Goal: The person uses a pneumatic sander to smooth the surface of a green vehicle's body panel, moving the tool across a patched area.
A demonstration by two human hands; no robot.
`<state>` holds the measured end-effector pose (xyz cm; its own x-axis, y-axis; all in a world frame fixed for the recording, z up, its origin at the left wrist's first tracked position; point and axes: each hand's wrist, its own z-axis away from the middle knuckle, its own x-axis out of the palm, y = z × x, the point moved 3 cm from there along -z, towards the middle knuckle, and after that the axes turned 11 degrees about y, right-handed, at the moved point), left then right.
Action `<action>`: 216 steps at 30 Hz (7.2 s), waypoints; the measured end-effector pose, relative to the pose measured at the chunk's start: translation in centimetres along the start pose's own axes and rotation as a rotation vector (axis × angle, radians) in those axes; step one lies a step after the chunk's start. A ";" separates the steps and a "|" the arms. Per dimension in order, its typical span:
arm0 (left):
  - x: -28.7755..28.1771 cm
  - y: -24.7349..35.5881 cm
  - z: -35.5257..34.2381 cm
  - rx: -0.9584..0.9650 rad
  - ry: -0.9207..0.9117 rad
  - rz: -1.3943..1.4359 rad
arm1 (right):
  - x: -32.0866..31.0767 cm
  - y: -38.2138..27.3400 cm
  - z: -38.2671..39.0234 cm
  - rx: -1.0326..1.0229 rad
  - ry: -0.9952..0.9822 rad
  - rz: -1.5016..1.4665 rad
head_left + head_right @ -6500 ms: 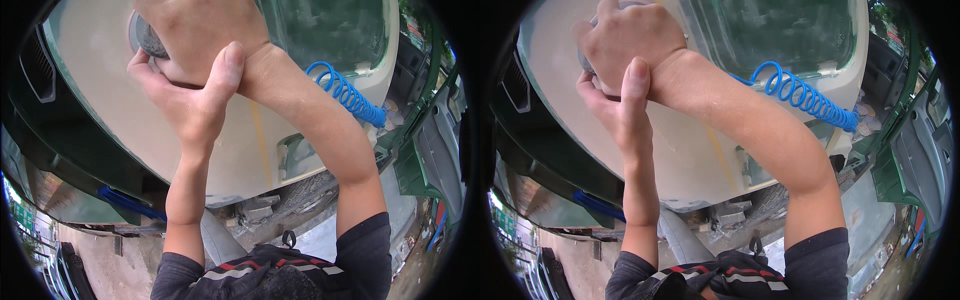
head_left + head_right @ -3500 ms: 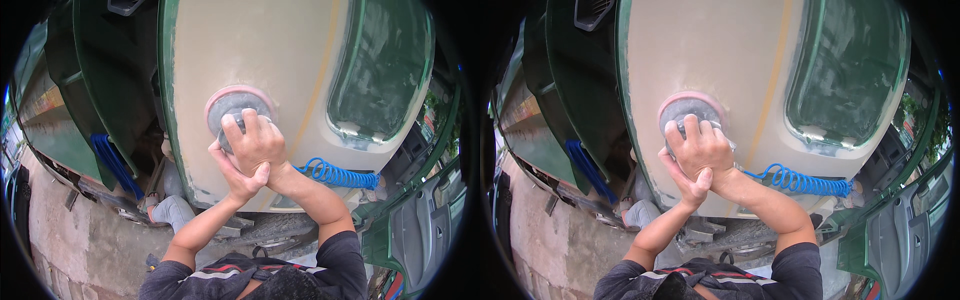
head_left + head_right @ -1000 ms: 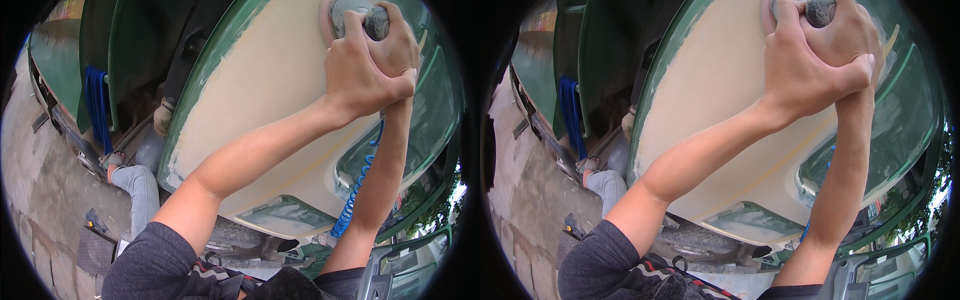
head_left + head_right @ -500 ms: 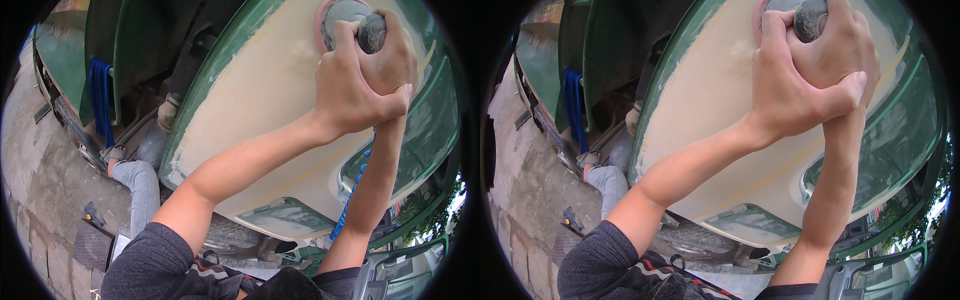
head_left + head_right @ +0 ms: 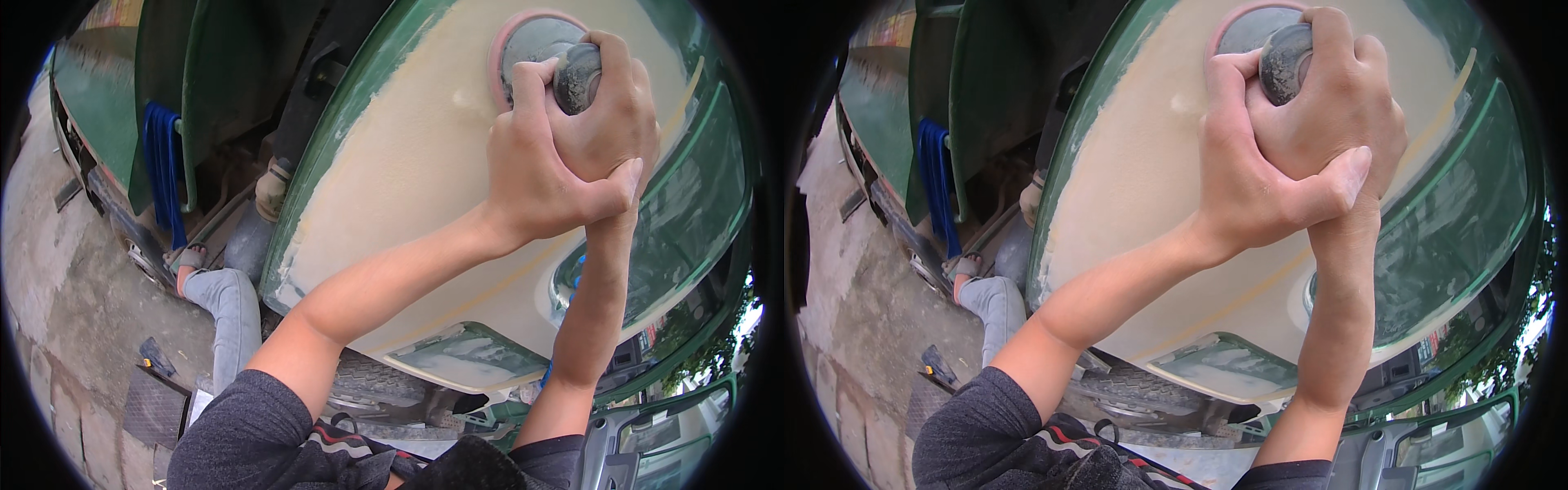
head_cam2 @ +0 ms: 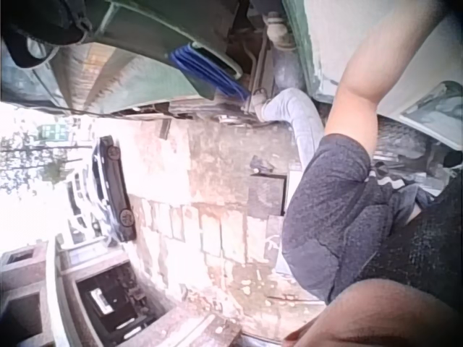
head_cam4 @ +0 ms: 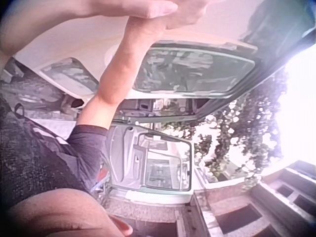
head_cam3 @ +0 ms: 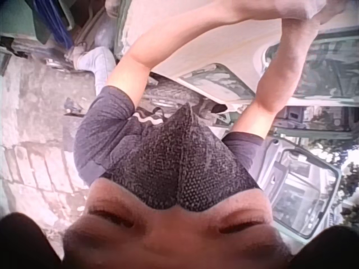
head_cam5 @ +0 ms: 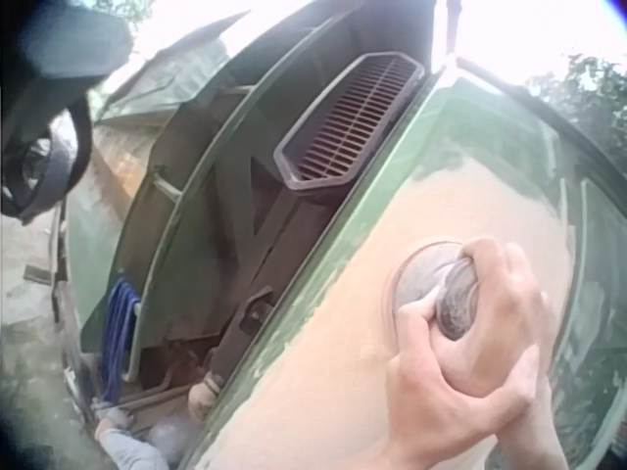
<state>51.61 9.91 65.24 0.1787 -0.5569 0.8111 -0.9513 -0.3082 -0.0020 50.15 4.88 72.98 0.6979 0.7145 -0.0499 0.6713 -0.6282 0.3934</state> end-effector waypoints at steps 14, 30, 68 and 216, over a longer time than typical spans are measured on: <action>-1.8 3.1 2.1 -0.104 -0.033 -0.022 | -1.0 0.1 2.9 0.044 -0.064 -0.008; -5.9 1.4 6.4 -0.177 -0.144 -0.144 | -1.4 -2.0 6.8 -0.005 -0.096 -0.056; -1.8 1.7 5.7 -0.244 -0.222 -0.195 | -2.0 2.5 6.4 0.117 -0.026 -0.048; -1.3 2.6 -4.5 -0.090 -0.242 -0.330 | 1.2 -1.8 -1.5 0.252 0.008 -0.216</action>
<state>47.82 13.29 66.81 0.5215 -0.6079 0.5987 -0.8492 -0.4381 0.2949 49.41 7.32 73.62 0.5313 0.8413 -0.0993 0.8449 -0.5176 0.1352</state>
